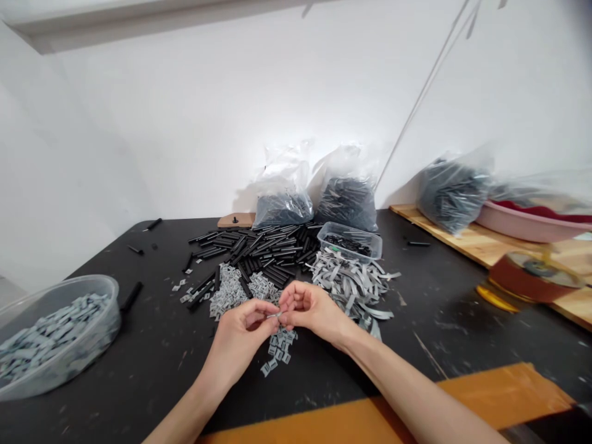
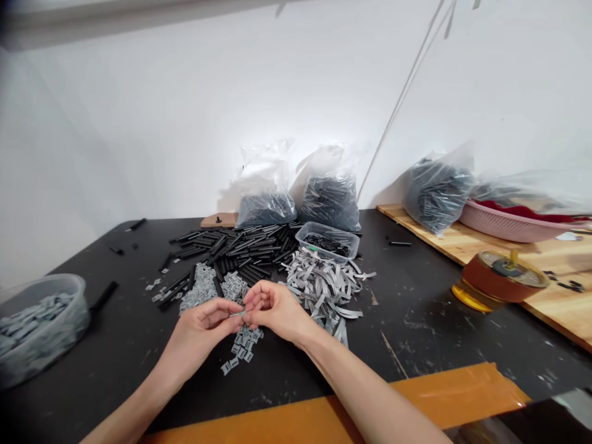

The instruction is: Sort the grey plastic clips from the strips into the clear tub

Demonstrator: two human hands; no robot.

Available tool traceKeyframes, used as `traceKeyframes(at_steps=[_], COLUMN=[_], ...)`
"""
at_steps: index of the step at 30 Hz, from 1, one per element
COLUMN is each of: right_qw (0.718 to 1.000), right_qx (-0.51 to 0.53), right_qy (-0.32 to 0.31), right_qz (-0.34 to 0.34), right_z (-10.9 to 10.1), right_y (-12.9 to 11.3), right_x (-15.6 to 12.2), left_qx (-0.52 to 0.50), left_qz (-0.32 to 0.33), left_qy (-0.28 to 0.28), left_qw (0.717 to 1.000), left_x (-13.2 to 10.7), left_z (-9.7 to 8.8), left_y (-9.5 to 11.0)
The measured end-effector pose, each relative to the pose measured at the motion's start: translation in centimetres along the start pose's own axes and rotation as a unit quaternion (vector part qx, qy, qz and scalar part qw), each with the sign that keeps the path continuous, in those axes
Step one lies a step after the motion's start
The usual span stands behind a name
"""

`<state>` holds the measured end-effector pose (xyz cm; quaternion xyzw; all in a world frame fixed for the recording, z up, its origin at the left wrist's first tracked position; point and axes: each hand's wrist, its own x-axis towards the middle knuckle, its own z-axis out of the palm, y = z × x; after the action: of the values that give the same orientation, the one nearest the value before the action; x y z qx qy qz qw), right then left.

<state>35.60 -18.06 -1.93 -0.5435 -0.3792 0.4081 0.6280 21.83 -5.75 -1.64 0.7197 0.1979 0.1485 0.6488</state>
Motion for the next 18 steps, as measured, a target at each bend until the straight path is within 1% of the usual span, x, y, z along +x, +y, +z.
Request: traceKeyframes(at_steps=[5,10,13,15,18], right_qw=[1.000,1.000,0.999,0.999,0.996], right_qx=[0.005,0.005,0.023,0.047,0.086], right_qy=[-0.001,0.007,0.009,0.006,-0.012], right_qz=[-0.005,-0.016,-0.022,-0.018,-0.006], right_z=[0.10,0.32,0.36,0.31,0.16], right_y=[0.01,-0.10,-0.30,-0.48,-0.72], right_x=[0.01,0.05,0.00,-0.08,-0.22], left_qx=[0.022,0.011,0.010,0.028,0.079], left_qz=[0.018,0.019,0.025,0.042,0.098], left_qy=[0.012,0.003,-0.004,-0.001,0.006], left_qw=[1.000,1.000,1.000,0.999,0.992], left_x=[0.05,-0.07,-0.12,-0.09,0.00], left_z=[0.17,0.13,-0.09,-0.27,-0.50], left_y=[-0.04,-0.13,-0.06,-0.01,-0.04])
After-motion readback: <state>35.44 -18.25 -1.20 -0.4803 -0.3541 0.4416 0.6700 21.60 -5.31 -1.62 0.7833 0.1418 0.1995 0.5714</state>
